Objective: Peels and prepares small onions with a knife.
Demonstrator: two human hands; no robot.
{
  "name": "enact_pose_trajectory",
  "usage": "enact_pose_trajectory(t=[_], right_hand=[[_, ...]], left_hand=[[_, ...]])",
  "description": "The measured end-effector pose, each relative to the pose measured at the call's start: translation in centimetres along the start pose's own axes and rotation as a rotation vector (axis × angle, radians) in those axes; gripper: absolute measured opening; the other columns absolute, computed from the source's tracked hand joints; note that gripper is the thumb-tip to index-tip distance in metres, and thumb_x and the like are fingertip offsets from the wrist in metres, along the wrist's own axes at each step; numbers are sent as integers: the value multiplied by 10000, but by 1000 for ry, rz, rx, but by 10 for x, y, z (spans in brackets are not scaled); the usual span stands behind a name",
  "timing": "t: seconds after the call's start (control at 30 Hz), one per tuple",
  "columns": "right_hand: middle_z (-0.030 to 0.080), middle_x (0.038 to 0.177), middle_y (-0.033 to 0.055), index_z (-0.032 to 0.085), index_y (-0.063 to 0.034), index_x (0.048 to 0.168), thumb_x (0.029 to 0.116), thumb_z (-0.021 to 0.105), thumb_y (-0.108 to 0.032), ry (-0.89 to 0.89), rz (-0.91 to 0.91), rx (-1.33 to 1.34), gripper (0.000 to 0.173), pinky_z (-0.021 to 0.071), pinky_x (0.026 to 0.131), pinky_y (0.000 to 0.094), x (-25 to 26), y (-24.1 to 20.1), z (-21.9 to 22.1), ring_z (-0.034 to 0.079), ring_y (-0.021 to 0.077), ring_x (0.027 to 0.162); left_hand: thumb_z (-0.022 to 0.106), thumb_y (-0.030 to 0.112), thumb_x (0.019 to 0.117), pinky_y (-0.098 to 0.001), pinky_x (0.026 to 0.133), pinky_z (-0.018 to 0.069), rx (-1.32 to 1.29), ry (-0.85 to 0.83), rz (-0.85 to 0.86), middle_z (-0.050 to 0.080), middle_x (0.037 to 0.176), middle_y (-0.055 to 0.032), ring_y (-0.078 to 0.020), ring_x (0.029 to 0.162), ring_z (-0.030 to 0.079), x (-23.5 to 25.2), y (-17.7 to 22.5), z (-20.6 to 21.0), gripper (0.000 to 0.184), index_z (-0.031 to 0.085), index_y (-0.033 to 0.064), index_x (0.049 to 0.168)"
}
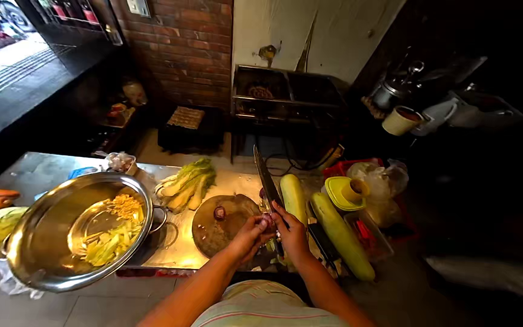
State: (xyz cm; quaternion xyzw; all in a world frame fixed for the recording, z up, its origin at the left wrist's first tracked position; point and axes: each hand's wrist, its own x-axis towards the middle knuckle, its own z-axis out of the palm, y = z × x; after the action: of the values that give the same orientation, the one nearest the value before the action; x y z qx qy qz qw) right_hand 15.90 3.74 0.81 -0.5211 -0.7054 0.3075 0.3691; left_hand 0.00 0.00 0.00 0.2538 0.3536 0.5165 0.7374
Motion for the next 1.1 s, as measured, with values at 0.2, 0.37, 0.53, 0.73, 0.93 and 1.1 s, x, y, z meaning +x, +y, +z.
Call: enact_pose_trajectory(t=[0.2,0.37,0.53,0.73,0.93,1.1], right_hand=[[728,1005,92,667,-300,1389,1035,575,-410,44,24,-190,382,576,776,445,2,14,-7,693,227,860],[734,1216,53,661,-251,1396,1039,582,-392,-41,85,-48,391,568,948,411,2,13,-4,704,173,1067],[697,1158,156,492,-434,1512,1036,480,-572,-272,291,-624,496,562,826,536,22,30,-12,693,346,996],[642,1270,201,133,-276,1664,1067,462,-241,-380,425,-854,682,564,879,520,26,40,-7,683,379,1071],[673,1205,193,302,-316,1627,998,560,-569,-254,313,-626,726,562,832,555,20,41,-16,689,379,1011],[665,1162,153,542,-293,1504,854,730,-614,-253,137,-207,749,555,847,504,7,4,-16,650,293,1000]], left_hand=[[572,112,1033,-388,1002,563,-29,-8,-63,608,1328,-169,-241,1143,668,2,-1,-10,510,342,2,1475],[649,90,1000,-368,991,576,220,123,-65,549,1436,-179,-235,1190,653,13,-9,-21,643,347,67,1568],[329,288,1137,-397,1044,527,1,171,-120,574,1402,-162,-238,1223,625,12,-10,-31,474,368,43,1541],[329,178,1129,-420,1030,542,-266,167,-140,588,1384,-191,-289,1197,649,9,-10,-37,452,336,40,1559],[419,151,1108,-377,1030,540,-234,104,-112,579,1405,-170,-246,1207,642,8,-12,-38,471,334,29,1555],[460,122,1094,-344,1013,548,-147,112,-68,622,1357,-144,-201,1166,662,7,-11,-26,413,435,-28,1477]])
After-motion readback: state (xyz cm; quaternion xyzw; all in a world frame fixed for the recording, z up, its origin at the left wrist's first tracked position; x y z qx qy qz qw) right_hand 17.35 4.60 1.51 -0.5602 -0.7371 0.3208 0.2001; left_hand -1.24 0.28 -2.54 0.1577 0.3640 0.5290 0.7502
